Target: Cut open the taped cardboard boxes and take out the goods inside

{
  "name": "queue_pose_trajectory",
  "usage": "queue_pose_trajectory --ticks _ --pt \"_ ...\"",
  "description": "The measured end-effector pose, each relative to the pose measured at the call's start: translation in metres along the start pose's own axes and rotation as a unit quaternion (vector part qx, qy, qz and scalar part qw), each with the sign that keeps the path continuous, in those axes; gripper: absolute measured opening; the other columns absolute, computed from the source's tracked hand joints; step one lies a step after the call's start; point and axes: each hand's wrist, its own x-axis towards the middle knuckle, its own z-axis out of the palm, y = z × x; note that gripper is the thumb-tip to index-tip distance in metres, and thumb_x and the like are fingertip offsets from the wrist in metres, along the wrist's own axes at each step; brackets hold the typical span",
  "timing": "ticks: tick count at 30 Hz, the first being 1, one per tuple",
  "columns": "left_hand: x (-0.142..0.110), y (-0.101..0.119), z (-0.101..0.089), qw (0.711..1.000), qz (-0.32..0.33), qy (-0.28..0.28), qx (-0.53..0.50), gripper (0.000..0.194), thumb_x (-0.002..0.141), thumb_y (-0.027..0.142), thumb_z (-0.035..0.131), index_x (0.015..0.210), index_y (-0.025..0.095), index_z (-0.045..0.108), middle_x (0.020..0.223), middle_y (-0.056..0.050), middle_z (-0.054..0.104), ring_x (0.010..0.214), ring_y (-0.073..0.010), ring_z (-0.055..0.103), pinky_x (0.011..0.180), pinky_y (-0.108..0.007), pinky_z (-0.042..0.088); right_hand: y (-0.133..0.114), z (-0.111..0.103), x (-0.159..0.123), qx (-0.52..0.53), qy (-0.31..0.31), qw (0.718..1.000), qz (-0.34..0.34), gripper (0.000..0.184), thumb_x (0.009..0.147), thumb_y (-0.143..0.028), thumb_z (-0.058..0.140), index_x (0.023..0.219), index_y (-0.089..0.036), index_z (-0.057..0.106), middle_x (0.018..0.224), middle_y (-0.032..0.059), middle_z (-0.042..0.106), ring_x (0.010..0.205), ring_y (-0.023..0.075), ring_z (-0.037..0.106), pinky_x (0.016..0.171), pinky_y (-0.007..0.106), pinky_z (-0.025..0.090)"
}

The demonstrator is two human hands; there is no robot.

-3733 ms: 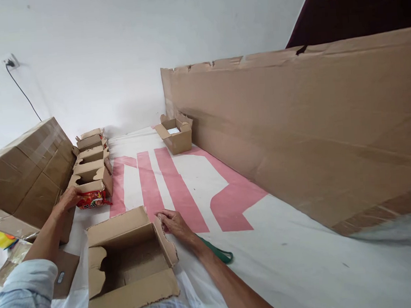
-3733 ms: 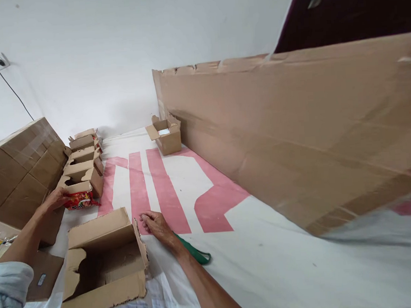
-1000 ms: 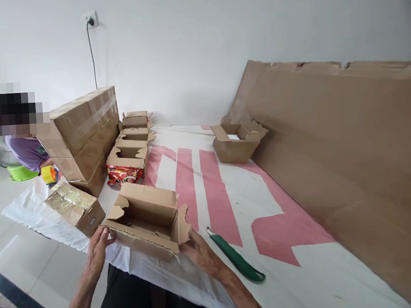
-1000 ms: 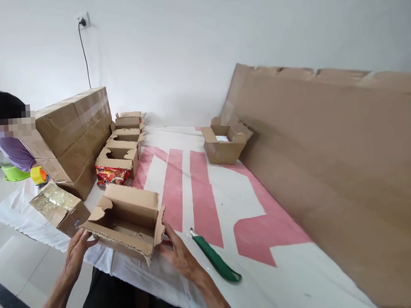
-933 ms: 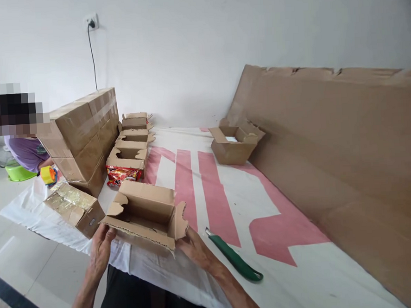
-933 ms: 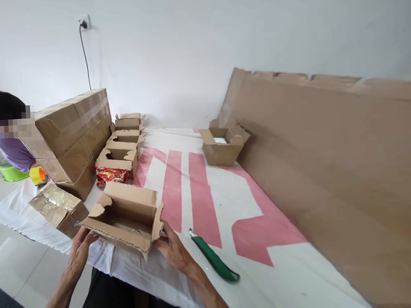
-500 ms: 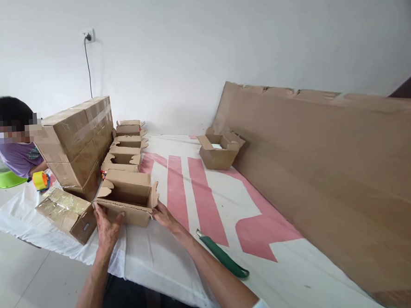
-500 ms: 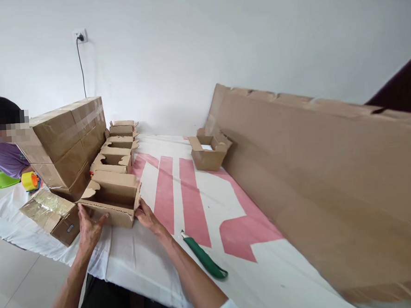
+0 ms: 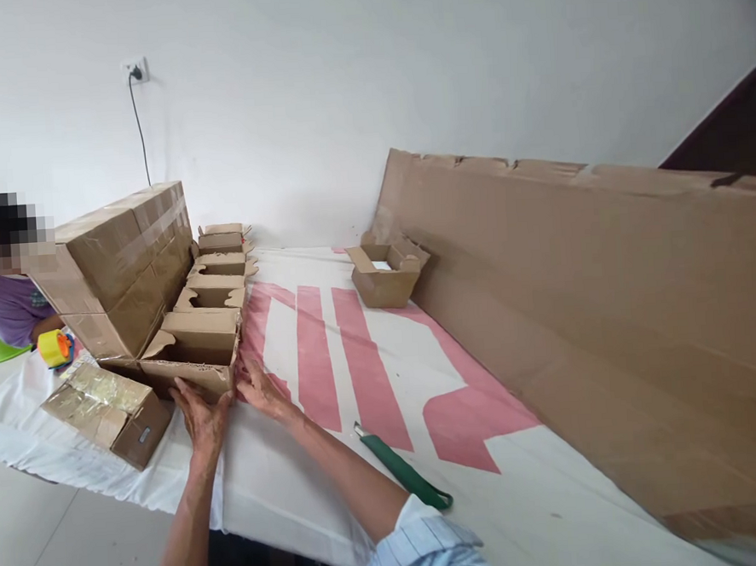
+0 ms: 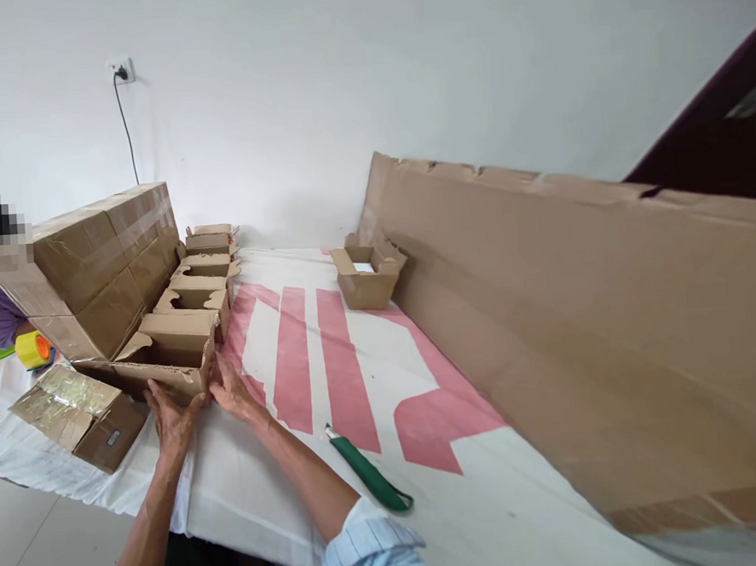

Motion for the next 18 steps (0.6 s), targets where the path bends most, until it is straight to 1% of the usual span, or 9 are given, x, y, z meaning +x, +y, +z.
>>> queue_pose_trajectory --ticks 3,5,7,9,11,13,15,18 --pt "0.006 0.001 0.006 1.000 0.012 0.002 -0.011 0.131 0.081 0.060 0.083 0.174 0.006 0.007 0.178 -0.039 0.007 0.168 -0.0507 0.015 0.129 -0.064 0.033 0.003 -0.012 -0.019 -0.030 -0.002 0.999 0.015 0.071 0.085 -0.019 0.060 0.156 -0.021 0.054 0.145 0.0150 0.067 0.136 0.0358 0.062 0.116 0.057 0.050" --pt "0.011 0.001 0.011 1.000 0.012 0.007 -0.021 0.131 0.082 0.059 0.082 0.173 0.005 0.006 0.178 -0.039 0.007 0.168 -0.0505 0.014 0.128 -0.063 0.035 0.004 -0.024 -0.036 -0.049 0.004 0.999 0.019 0.069 0.087 -0.021 0.060 0.156 -0.022 0.054 0.151 0.0159 0.062 0.142 0.0370 0.058 0.120 0.060 0.047" --pt "0.016 0.003 0.017 1.000 0.003 0.008 -0.026 0.130 0.082 0.058 0.083 0.173 0.005 0.006 0.178 -0.040 0.009 0.168 -0.0507 0.015 0.127 -0.063 0.038 0.004 -0.039 -0.056 -0.062 0.013 0.998 0.019 0.067 0.089 -0.022 0.057 0.156 -0.024 0.054 0.155 0.0145 0.060 0.146 0.0348 0.056 0.123 0.058 0.046" --pt "0.021 0.006 0.022 1.000 -0.008 0.006 -0.025 0.132 0.081 0.058 0.084 0.173 0.005 0.006 0.177 -0.041 0.011 0.167 -0.0516 0.018 0.125 -0.064 0.040 0.004 -0.057 -0.079 -0.093 0.032 0.995 0.010 0.065 0.092 -0.022 0.055 0.157 -0.027 0.053 0.154 0.0118 0.061 0.144 0.0312 0.058 0.120 0.053 0.050" --pt "0.027 0.011 0.027 1.000 -0.015 0.005 -0.021 0.134 0.079 0.057 0.087 0.172 0.005 0.006 0.176 -0.042 0.013 0.166 -0.0521 0.021 0.124 -0.064 0.041 0.005 -0.078 -0.103 -0.159 0.067 0.985 -0.005 0.059 0.095 -0.023 0.054 0.154 -0.030 0.056 0.148 0.0095 0.065 0.138 0.0292 0.063 0.115 0.050 0.055" --pt "0.033 0.016 0.031 1.000 -0.019 0.007 -0.016 0.136 0.077 0.055 0.089 0.172 0.003 0.006 0.174 -0.043 0.016 0.166 -0.0524 0.023 0.124 -0.063 0.042 0.008 -0.101 -0.129 -0.191 0.100 0.977 0.002 0.052 0.098 -0.025 0.054 0.149 -0.028 0.059 0.142 0.0111 0.068 0.133 0.0307 0.065 0.112 0.051 0.057" --pt "0.037 0.020 0.033 1.000 -0.022 0.008 -0.014 0.136 0.077 0.052 0.090 0.171 0.003 0.006 0.173 -0.043 0.018 0.165 -0.0523 0.025 0.124 -0.062 0.041 0.012 -0.124 -0.154 -0.223 0.133 0.966 0.013 0.048 0.098 -0.025 0.055 0.145 -0.026 0.062 0.140 0.0133 0.069 0.132 0.0329 0.065 0.111 0.054 0.057" --pt "0.039 0.022 0.032 1.000 -0.024 0.004 -0.010 0.135 0.077 0.050 0.090 0.171 0.002 0.006 0.173 -0.043 0.019 0.164 -0.0520 0.027 0.125 -0.062 0.040 0.017 -0.153 -0.188 -0.313 0.173 0.934 0.004 0.041 0.100 -0.027 0.054 0.140 -0.025 0.065 0.134 0.0129 0.072 0.126 0.0320 0.067 0.107 0.052 0.059"
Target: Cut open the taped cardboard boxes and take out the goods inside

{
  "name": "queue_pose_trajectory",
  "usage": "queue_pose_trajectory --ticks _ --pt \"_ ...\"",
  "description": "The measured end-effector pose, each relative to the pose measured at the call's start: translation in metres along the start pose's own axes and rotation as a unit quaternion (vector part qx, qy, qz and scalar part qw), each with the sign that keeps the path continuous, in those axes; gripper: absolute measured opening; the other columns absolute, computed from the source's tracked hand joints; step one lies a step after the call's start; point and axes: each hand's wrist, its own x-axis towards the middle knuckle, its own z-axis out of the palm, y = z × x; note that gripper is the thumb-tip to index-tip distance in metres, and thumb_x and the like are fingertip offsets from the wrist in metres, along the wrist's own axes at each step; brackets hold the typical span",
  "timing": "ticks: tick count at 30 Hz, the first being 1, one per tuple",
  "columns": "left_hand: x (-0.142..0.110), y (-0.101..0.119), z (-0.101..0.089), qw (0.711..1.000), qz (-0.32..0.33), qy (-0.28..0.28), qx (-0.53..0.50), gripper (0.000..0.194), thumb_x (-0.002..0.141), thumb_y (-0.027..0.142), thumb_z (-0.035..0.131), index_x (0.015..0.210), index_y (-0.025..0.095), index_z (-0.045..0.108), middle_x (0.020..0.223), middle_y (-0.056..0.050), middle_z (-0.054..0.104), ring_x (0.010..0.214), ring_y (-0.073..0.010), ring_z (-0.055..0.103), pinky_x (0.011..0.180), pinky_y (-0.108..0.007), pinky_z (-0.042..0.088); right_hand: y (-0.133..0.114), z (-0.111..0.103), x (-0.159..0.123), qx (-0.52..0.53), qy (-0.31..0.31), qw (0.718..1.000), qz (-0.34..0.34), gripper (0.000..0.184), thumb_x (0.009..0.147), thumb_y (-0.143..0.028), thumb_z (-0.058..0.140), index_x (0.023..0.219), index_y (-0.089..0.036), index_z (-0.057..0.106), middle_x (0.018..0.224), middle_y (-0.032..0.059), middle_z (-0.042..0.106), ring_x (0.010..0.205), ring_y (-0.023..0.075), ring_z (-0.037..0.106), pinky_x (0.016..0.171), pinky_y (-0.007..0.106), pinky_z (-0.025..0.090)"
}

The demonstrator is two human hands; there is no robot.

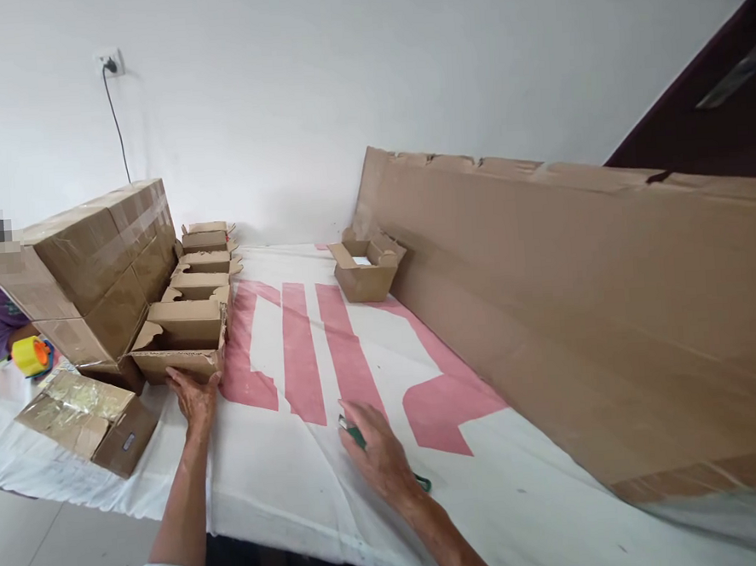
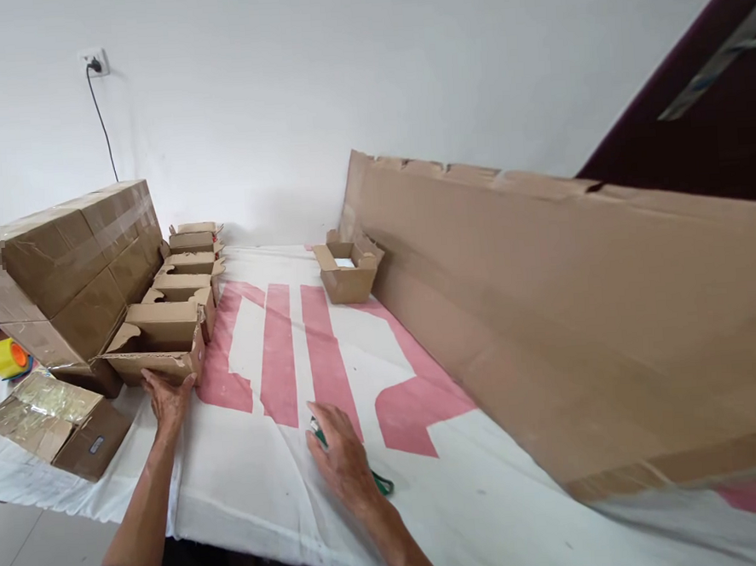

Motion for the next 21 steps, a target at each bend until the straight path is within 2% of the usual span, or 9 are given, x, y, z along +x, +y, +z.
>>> queue_pose_trajectory --ticks 5,10,12,14,16,18,20,21 --pt "-0.005 -0.002 -0.010 1.000 -0.001 -0.014 -0.001 0.129 0.082 0.047 0.087 0.172 0.006 0.005 0.175 -0.040 0.019 0.165 -0.0508 0.027 0.126 -0.062 0.040 0.019 -0.033 -0.027 -0.090 0.010 0.996 -0.010 0.035 0.104 -0.037 0.055 0.134 -0.024 0.066 0.129 0.0132 0.073 0.121 0.0331 0.068 0.102 0.052 0.060" --pt "-0.014 -0.002 -0.024 0.999 0.024 -0.038 -0.005 0.119 0.087 0.046 0.083 0.170 -0.001 0.012 0.175 -0.040 0.019 0.166 -0.0511 0.023 0.129 -0.060 0.036 0.022 -0.047 -0.044 -0.104 -0.023 0.994 0.022 0.034 0.102 -0.043 0.058 0.128 -0.025 0.068 0.122 0.0118 0.075 0.113 0.0333 0.070 0.095 0.050 0.060" --pt "-0.024 -0.004 -0.031 0.998 0.039 -0.052 -0.003 0.109 0.087 0.039 0.081 0.170 0.001 0.020 0.176 -0.036 0.023 0.167 -0.0495 0.020 0.131 -0.063 0.033 0.024 -0.048 -0.050 -0.098 -0.028 0.994 0.036 0.033 0.100 -0.045 0.057 0.124 -0.026 0.070 0.117 0.0115 0.075 0.110 0.0340 0.070 0.094 0.050 0.060" --pt "-0.042 -0.009 -0.042 0.994 0.064 -0.088 -0.003 0.092 0.086 0.032 0.079 0.164 0.006 0.039 0.172 -0.031 0.039 0.164 -0.0461 0.032 0.129 -0.063 0.038 0.029 -0.048 -0.056 -0.092 -0.031 0.994 0.048 0.033 0.099 -0.047 0.056 0.121 -0.027 0.071 0.111 0.0113 0.075 0.106 0.0350 0.070 0.091 0.051 0.059" --pt "-0.067 -0.014 -0.058 0.983 0.098 -0.155 -0.008 0.068 0.083 0.031 0.080 0.146 0.013 0.065 0.153 -0.024 0.065 0.146 -0.0415 0.059 0.117 -0.057 0.053 0.035 -0.048 -0.062 -0.095 -0.027 0.993 0.060 0.034 0.096 -0.049 0.056 0.116 -0.027 0.072 0.105 0.0118 0.075 0.100 0.0364 0.070 0.087 0.051 0.058" --pt "-0.092 -0.015 -0.080 0.962 0.132 -0.240 -0.019 0.043 0.078 0.032 0.084 0.119 0.020 0.081 0.120 -0.014 0.083 0.110 -0.0330 0.079 0.094 -0.045 0.066 0.041 -0.046 -0.067 -0.099 -0.023 0.993 0.068 0.035 0.094 -0.052 0.057 0.110 -0.026 0.073 0.101 0.0132 0.075 0.095 0.0379 0.070 0.084 0.052 0.057" --pt "-0.109 -0.011 -0.110 0.939 0.173 -0.296 -0.032 0.024 0.080 0.034 0.081 0.101 0.023 0.085 0.095 -0.008 0.084 0.084 -0.0248 0.079 0.077 -0.035 0.066 0.045 -0.045 -0.071 -0.100 -0.023 0.992 0.068 0.035 0.094 -0.055 0.056 0.105 -0.026 0.073 0.097 0.0140 0.075 0.092 0.0390 0.069 0.080 0.052 0.055" --pt "-0.112 -0.007 -0.126 0.932 0.203 -0.298 -0.037 0.019 0.086 0.035 0.076 0.098 0.023 0.085 0.088 -0.007 0.083 0.078 -0.0223 0.077 0.073 -0.033 0.064 0.046 -0.044 -0.073 -0.102 -0.024 0.992 0.065 0.035 0.095 -0.056 0.055 0.103 -0.026 0.073 0.095 0.0141 0.075 0.090 0.0394 0.068 0.078 0.052 0.054"
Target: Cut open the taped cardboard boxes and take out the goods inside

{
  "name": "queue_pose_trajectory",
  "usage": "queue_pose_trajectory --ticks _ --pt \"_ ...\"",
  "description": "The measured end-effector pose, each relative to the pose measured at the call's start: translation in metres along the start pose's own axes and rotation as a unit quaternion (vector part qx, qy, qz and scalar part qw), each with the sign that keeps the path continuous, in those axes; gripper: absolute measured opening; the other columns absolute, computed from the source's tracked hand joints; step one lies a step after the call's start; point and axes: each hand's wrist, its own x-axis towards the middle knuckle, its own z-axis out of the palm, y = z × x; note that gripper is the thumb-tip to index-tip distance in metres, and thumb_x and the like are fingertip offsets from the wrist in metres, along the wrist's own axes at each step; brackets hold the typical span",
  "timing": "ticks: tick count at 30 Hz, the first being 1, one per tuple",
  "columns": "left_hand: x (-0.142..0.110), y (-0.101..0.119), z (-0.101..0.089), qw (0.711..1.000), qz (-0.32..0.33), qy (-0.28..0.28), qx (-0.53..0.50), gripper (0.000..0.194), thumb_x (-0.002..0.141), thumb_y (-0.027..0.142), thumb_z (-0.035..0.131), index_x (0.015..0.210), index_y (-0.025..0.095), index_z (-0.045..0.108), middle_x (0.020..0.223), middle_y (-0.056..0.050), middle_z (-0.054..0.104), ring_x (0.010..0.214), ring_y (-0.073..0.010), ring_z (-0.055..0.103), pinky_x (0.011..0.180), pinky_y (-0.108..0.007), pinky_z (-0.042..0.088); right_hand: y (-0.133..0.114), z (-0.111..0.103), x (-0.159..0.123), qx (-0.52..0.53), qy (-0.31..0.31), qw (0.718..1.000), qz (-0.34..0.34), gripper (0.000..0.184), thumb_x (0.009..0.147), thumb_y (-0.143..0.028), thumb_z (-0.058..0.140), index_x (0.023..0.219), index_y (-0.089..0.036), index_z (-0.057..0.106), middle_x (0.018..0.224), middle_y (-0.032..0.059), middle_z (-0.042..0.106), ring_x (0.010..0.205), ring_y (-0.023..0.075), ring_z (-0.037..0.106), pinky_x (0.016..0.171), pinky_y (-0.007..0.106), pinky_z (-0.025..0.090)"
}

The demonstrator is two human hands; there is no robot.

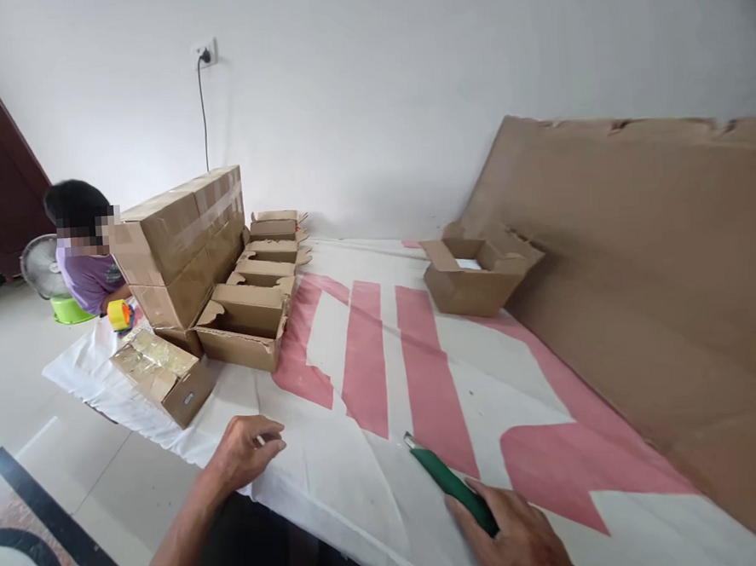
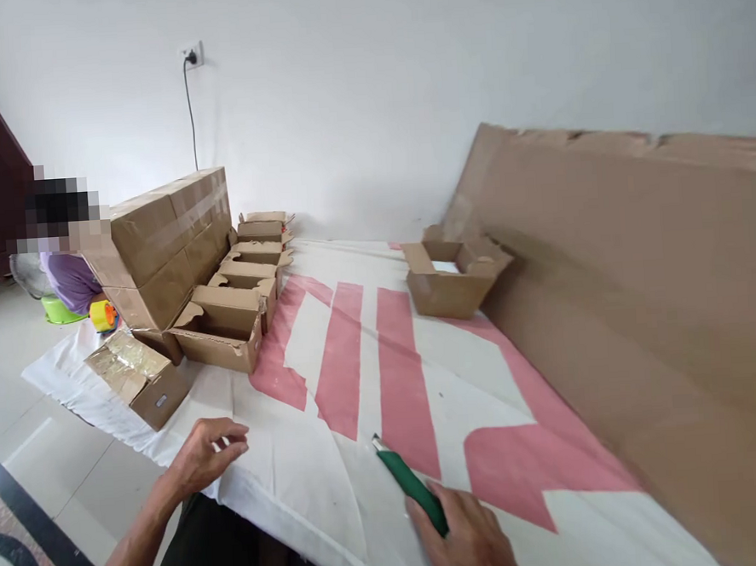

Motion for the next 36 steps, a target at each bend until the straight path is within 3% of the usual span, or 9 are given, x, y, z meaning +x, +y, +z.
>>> queue_pose_trajectory --ticks 2,4,8,11,14,21,30,33,36 --pt "-0.013 0.010 -0.033 0.995 0.039 0.082 0.041 0.023 0.094 0.037 0.066 0.090 0.023 0.083 0.081 -0.006 0.079 0.072 -0.0202 0.073 0.069 -0.033 0.060 0.000 0.002 -0.004 -0.017 0.007 1.000 -0.012 0.035 0.096 -0.055 0.054 0.102 -0.027 0.073 0.093 0.0140 0.074 0.088 0.0400 0.067 0.075 0.052 0.051" --pt "-0.017 0.009 -0.077 0.973 0.031 0.209 0.097 0.025 0.094 0.038 0.063 0.082 0.023 0.079 0.079 -0.005 0.076 0.071 -0.0199 0.070 0.069 -0.033 0.060 -0.001 0.003 -0.006 -0.041 0.024 0.999 -0.025 0.034 0.097 -0.053 0.053 0.102 -0.026 0.073 0.093 0.0142 0.074 0.088 0.0405 0.066 0.074 0.052 0.050" --pt "-0.006 -0.021 -0.173 0.898 -0.091 0.405 0.146 0.020 0.079 0.036 0.069 0.089 0.020 0.075 0.103 -0.009 0.074 0.093 -0.0256 0.072 0.078 -0.038 0.064 -0.007 0.004 -0.007 -0.067 0.047 0.996 -0.047 0.031 0.100 -0.049 0.052 0.104 -0.025 0.071 0.095 0.0141 0.074 0.088 0.0393 0.064 0.075 0.050 0.048" --pt "0.013 -0.048 -0.231 0.863 -0.249 0.431 0.086 0.035 0.070 0.031 0.081 0.099 0.015 0.071 0.107 -0.009 0.073 0.094 -0.0245 0.069 0.082 -0.039 0.064 -0.014 0.001 -0.004 -0.074 0.047 0.995 -0.051 0.029 0.101 -0.046 0.053 0.107 -0.024 0.071 0.097 0.0138 0.074 0.089 0.0371 0.064 0.077 0.047 0.047" --pt "0.036 -0.062 -0.260 0.866 -0.292 0.404 0.049 0.042 0.079 0.036 0.082 0.108 0.010 0.066 0.096 -0.006 0.071 0.086 -0.0201 0.064 0.075 -0.037 0.064 -0.020 -0.001 -0.002 -0.082 0.042 0.995 -0.039 0.026 0.100 -0.043 0.055 0.107 -0.023 0.070 0.096 0.0126 0.073 0.089 0.0345 0.063 0.079 0.044 0.045" --pt "0.060 -0.062 -0.255 0.893 -0.307 0.330 0.005 0.040 0.084 0.040 0.079 0.105 0.007 0.070 0.081 0.001 0.069 0.083 -0.0153 0.063 0.077 -0.031 0.062 -0.025 -0.003 -0.003 -0.095 0.054 0.994 -0.025 0.027 0.101 -0.042 0.055 0.110 -0.021 0.070 0.100 0.0121 0.072 0.093 0.0326 0.060 0.081 0.042 0.044" --pt "0.050 -0.060 -0.242 0.883 -0.312 0.348 0.031 0.039 0.082 0.029 0.074 0.114 0.006 0.072 0.076 0.004 0.065 0.078 -0.0136 0.060 0.077 -0.027 0.055 -0.023 -0.006 -0.005 -0.087 0.040 0.995 -0.019 0.028 0.099 -0.041 0.059 0.114 -0.020 0.070 0.104 0.0129 0.071 0.097 0.0331 0.059 0.084 0.044 0.045" --pt "0.035 -0.055 -0.227 0.880 -0.302 0.362 0.064 0.046 0.076 0.034 0.078 0.114 0.009 0.075 0.074 0.004 0.065 0.076 -0.0152 0.057 0.078 -0.029 0.055 -0.024 -0.006 -0.004 -0.085 0.037 0.996 -0.012 0.027 0.099 -0.041 0.059 0.114 -0.021 0.070 0.104 0.0123 0.070 0.097 0.0329 0.059 0.084 0.043 0.044" --pt "0.020 -0.043 -0.199 0.906 -0.272 0.317 0.071 0.055 0.073 0.047 0.078 0.117 0.013 0.077 0.086 0.000 0.074 0.083 -0.0202 0.063 0.080 -0.032 0.057 -0.026 -0.006 -0.002 -0.088 0.037 0.995 -0.004 0.026 0.099 -0.040 0.058 0.112 -0.022 0.070 0.103 0.0115 0.070 0.095 0.0320 0.058 0.082 0.042 0.043"
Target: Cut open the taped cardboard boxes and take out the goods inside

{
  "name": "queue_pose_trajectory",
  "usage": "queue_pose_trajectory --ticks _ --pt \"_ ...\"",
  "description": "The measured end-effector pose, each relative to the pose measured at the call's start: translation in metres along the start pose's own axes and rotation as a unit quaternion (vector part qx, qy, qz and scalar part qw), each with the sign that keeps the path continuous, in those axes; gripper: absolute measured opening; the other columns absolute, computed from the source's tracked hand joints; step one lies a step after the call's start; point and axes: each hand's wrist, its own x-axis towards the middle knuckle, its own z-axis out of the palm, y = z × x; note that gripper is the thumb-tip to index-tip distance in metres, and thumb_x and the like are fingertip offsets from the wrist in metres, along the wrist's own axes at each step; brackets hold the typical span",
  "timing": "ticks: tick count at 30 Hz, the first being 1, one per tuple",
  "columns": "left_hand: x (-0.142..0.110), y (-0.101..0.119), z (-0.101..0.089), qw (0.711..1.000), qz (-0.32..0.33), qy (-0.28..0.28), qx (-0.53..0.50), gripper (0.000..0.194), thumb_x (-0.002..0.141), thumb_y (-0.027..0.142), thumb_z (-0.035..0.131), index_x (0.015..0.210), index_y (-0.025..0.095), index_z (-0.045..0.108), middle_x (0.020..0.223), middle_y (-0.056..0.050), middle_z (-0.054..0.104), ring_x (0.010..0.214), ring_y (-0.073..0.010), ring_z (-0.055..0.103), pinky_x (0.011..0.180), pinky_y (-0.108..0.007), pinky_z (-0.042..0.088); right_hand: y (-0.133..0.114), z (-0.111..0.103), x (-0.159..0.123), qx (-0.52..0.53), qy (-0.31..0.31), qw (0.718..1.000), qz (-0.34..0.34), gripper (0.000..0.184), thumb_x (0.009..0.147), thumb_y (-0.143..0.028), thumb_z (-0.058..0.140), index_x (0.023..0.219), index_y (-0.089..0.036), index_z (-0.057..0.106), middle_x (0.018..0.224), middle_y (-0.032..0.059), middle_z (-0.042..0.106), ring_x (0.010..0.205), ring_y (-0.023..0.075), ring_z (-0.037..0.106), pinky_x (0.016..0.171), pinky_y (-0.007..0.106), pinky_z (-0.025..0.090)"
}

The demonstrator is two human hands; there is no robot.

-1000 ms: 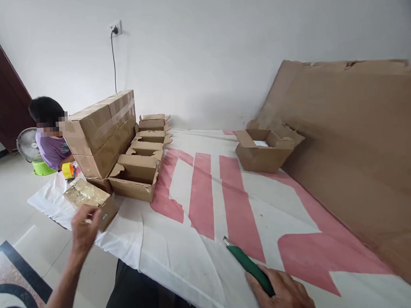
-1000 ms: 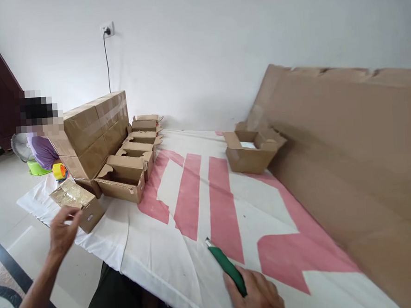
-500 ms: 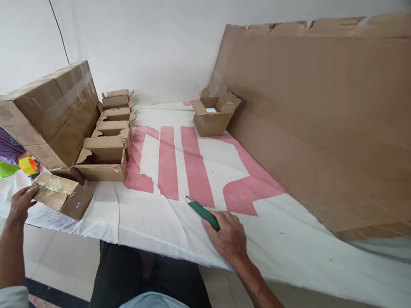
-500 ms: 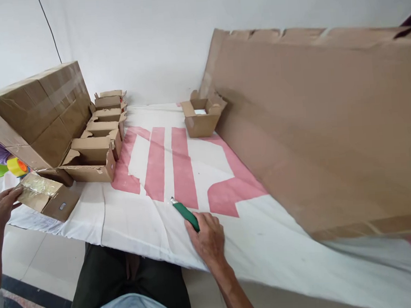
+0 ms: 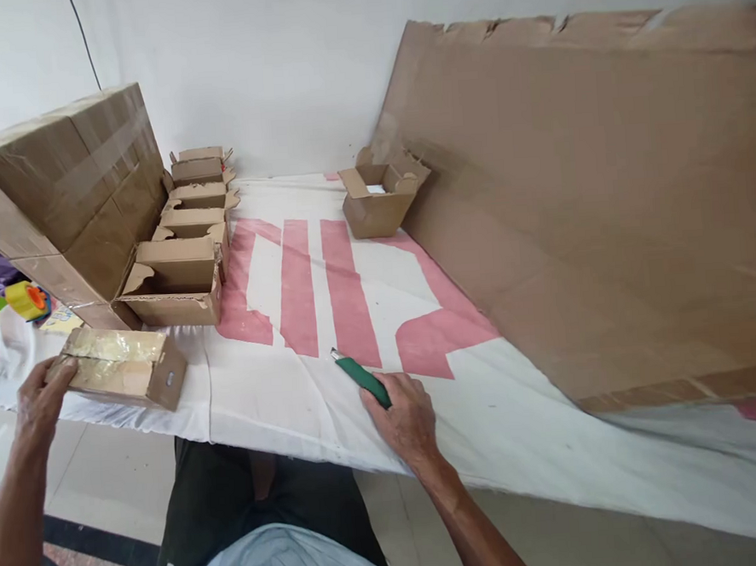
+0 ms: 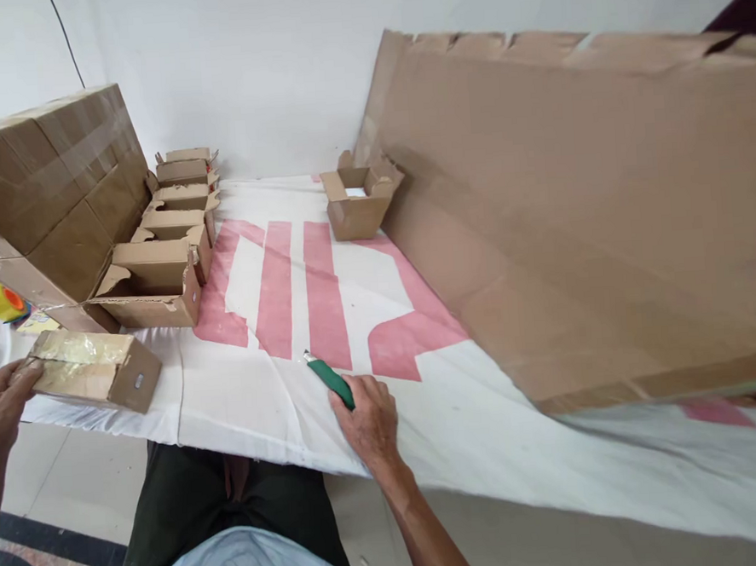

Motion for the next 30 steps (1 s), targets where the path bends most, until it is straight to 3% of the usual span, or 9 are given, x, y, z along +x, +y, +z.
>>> queue_pose_trajectory --ticks 5,7,11,16,19,23,27,30 --pt "-0.057 0.012 0.030 0.992 0.083 -0.082 0.047 0.064 0.079 0.062 0.067 0.127 0.019 0.075 0.115 -0.008 0.080 0.111 -0.0334 0.071 0.101 -0.045 0.059 -0.002 -0.001 0.004 0.020 -0.009 1.000 0.009 0.022 0.100 -0.037 0.058 0.110 -0.021 0.069 0.101 0.0112 0.070 0.095 0.0311 0.058 0.084 0.041 0.044" --pt "-0.073 0.014 0.043 0.986 0.116 -0.110 0.054 0.066 0.082 0.066 0.063 0.130 0.021 0.073 0.120 -0.010 0.080 0.113 -0.0362 0.072 0.101 -0.048 0.059 -0.002 -0.001 0.006 0.033 -0.001 0.999 0.029 0.022 0.100 -0.036 0.056 0.111 -0.022 0.068 0.102 0.0111 0.071 0.097 0.0310 0.059 0.086 0.042 0.045" --pt "-0.098 0.010 0.061 0.974 0.140 -0.178 0.017 0.070 0.083 0.072 0.062 0.136 0.026 0.069 0.124 -0.010 0.079 0.104 -0.0339 0.076 0.086 -0.043 0.065 -0.001 0.000 0.009 0.032 0.018 0.997 0.062 0.023 0.100 -0.038 0.055 0.110 -0.022 0.067 0.101 0.0104 0.071 0.096 0.0308 0.059 0.088 0.043 0.047" --pt "-0.125 0.005 0.068 0.953 0.131 -0.261 -0.079 0.081 0.083 0.072 0.066 0.148 0.024 0.061 0.136 -0.014 0.073 0.092 -0.0281 0.076 0.071 -0.037 0.065 0.000 0.000 0.008 0.033 0.014 0.997 0.063 0.024 0.099 -0.040 0.055 0.108 -0.022 0.068 0.099 0.0112 0.071 0.093 0.0313 0.059 0.086 0.044 0.047" --pt "-0.133 0.005 0.066 0.943 0.144 -0.282 -0.106 0.077 0.087 0.067 0.067 0.151 0.026 0.060 0.137 -0.013 0.071 0.089 -0.0254 0.073 0.071 -0.036 0.063 0.003 -0.001 0.006 0.054 0.009 0.995 0.087 0.031 0.098 -0.047 0.054 0.107 -0.021 0.068 0.096 0.0121 0.071 0.094 0.0332 0.061 0.086 0.045 0.048" --pt "-0.132 0.005 0.061 0.928 0.146 -0.313 -0.136 0.070 0.095 0.064 0.064 0.155 0.028 0.059 0.141 -0.013 0.068 0.091 -0.0221 0.069 0.076 -0.035 0.063 -0.002 -0.008 0.010 0.114 -0.023 0.979 0.168 0.048 0.094 -0.061 0.052 0.112 -0.020 0.068 0.102 0.0144 0.074 0.096 0.0347 0.065 0.086 0.046 0.050" --pt "-0.128 0.006 0.059 0.920 0.141 -0.329 -0.157 0.064 0.100 0.063 0.060 0.151 0.027 0.063 0.137 -0.012 0.068 0.093 -0.0207 0.068 0.077 -0.032 0.062 -0.028 -0.021 0.020 0.206 -0.035 0.944 0.256 0.059 0.088 -0.071 0.056 0.116 -0.020 0.069 0.103 0.0129 0.076 0.093 0.0323 0.066 0.083 0.044 0.052" --pt "-0.125 0.009 0.061 0.915 0.140 -0.337 -0.172 0.059 0.098 0.062 0.065 0.144 0.026 0.068 0.133 -0.011 0.069 0.084 -0.0176 0.065 0.073 -0.031 0.061 -0.056 -0.026 0.029 0.323 -0.047 0.899 0.293 0.056 0.084 -0.076 0.064 0.100 -0.022 0.069 0.088 0.0078 0.073 0.075 0.0252 0.061 0.071 0.039 0.051"
